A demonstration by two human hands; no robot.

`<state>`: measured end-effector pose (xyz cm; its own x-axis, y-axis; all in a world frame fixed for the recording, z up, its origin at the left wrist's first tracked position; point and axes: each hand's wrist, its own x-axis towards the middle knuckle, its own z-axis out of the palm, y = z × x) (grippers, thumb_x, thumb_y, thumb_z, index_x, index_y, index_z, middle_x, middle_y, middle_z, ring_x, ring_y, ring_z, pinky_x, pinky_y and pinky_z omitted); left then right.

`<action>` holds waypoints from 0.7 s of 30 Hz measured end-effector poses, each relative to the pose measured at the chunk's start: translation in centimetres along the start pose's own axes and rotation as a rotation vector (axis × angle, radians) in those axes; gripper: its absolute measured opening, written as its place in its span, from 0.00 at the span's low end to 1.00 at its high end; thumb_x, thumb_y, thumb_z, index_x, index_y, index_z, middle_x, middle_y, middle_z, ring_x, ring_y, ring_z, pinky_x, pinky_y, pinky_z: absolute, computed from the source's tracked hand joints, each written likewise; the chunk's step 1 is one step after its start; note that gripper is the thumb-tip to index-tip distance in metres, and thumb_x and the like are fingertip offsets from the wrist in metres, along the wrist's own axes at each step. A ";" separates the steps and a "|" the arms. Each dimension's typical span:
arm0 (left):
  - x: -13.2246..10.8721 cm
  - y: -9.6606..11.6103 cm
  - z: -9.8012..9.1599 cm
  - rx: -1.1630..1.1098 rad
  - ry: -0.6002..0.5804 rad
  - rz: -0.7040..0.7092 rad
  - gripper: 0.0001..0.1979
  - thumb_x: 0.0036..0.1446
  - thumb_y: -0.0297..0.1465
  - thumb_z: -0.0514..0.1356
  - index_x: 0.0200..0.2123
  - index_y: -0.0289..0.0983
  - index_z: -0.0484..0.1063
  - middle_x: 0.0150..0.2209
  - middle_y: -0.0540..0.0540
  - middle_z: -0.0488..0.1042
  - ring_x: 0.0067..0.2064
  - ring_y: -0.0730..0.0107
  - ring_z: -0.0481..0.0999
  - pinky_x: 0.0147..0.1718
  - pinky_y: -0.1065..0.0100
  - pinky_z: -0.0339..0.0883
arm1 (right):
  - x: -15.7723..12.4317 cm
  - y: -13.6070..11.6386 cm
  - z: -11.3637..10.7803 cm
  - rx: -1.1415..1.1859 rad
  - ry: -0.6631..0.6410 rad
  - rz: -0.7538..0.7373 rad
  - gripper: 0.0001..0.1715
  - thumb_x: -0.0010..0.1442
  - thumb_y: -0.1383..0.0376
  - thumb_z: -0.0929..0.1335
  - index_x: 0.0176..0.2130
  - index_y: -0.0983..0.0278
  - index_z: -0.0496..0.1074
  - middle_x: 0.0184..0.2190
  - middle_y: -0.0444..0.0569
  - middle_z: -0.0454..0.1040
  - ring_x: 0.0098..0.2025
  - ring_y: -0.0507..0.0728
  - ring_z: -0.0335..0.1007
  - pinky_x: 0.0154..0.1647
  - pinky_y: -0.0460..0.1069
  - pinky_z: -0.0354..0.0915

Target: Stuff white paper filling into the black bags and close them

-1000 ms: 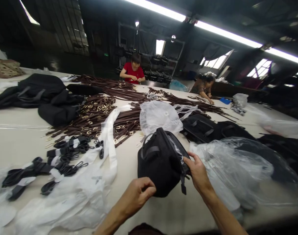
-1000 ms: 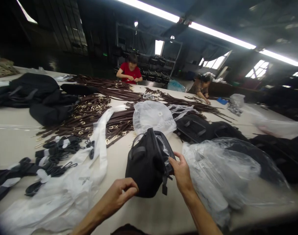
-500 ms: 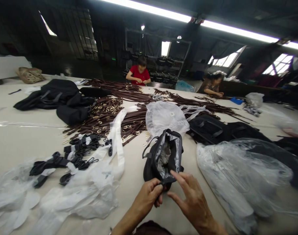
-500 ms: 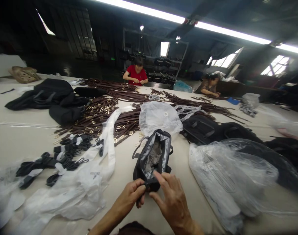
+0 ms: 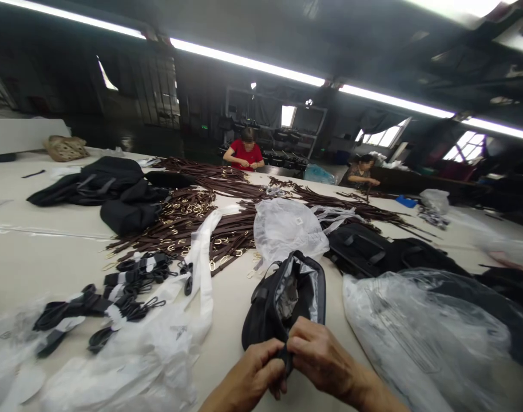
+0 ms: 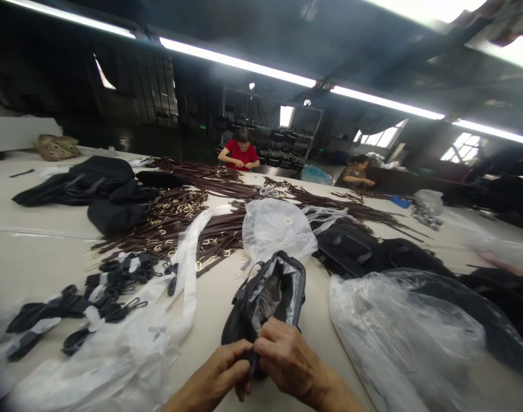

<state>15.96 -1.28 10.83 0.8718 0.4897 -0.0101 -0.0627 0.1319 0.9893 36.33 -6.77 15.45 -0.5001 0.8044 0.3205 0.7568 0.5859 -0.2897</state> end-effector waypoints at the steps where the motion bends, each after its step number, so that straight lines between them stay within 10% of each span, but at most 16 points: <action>1: 0.2 -0.2 0.0 -0.049 0.001 0.006 0.20 0.62 0.47 0.57 0.39 0.33 0.71 0.28 0.47 0.73 0.27 0.72 0.70 0.30 0.71 0.65 | 0.2 0.1 -0.4 0.023 -0.015 0.003 0.09 0.64 0.70 0.61 0.32 0.62 0.66 0.30 0.47 0.69 0.33 0.53 0.64 0.32 0.47 0.59; 9: 2.8 -1.7 0.2 -0.188 0.081 0.052 0.29 0.56 0.57 0.58 0.37 0.35 0.66 0.23 0.52 0.68 0.23 0.75 0.65 0.26 0.72 0.59 | 1.1 0.6 -1.4 0.079 0.174 0.137 0.10 0.68 0.63 0.64 0.33 0.61 0.68 0.28 0.44 0.72 0.32 0.52 0.69 0.39 0.48 0.65; 14: 5.2 2.3 1.2 0.241 0.305 0.207 0.21 0.67 0.48 0.47 0.37 0.37 0.66 0.32 0.47 0.68 0.34 0.68 0.67 0.36 0.66 0.62 | 2.0 1.6 -0.5 -0.069 0.539 0.321 0.07 0.66 0.63 0.65 0.40 0.58 0.73 0.40 0.49 0.78 0.46 0.60 0.73 0.63 0.63 0.56; 21: 8.4 6.6 2.2 0.664 0.392 0.157 0.16 0.68 0.35 0.41 0.35 0.39 0.64 0.39 0.41 0.71 0.42 0.59 0.70 0.45 0.59 0.60 | 4.8 6.8 -3.5 0.253 0.784 0.741 0.18 0.56 0.50 0.67 0.32 0.61 0.75 0.50 0.56 0.77 0.58 0.67 0.66 0.65 0.65 0.53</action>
<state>23.99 1.81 17.61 0.6341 0.7447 0.2081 0.2404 -0.4457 0.8623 40.58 0.77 18.19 0.5135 0.7321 0.4476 0.6059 0.0600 -0.7932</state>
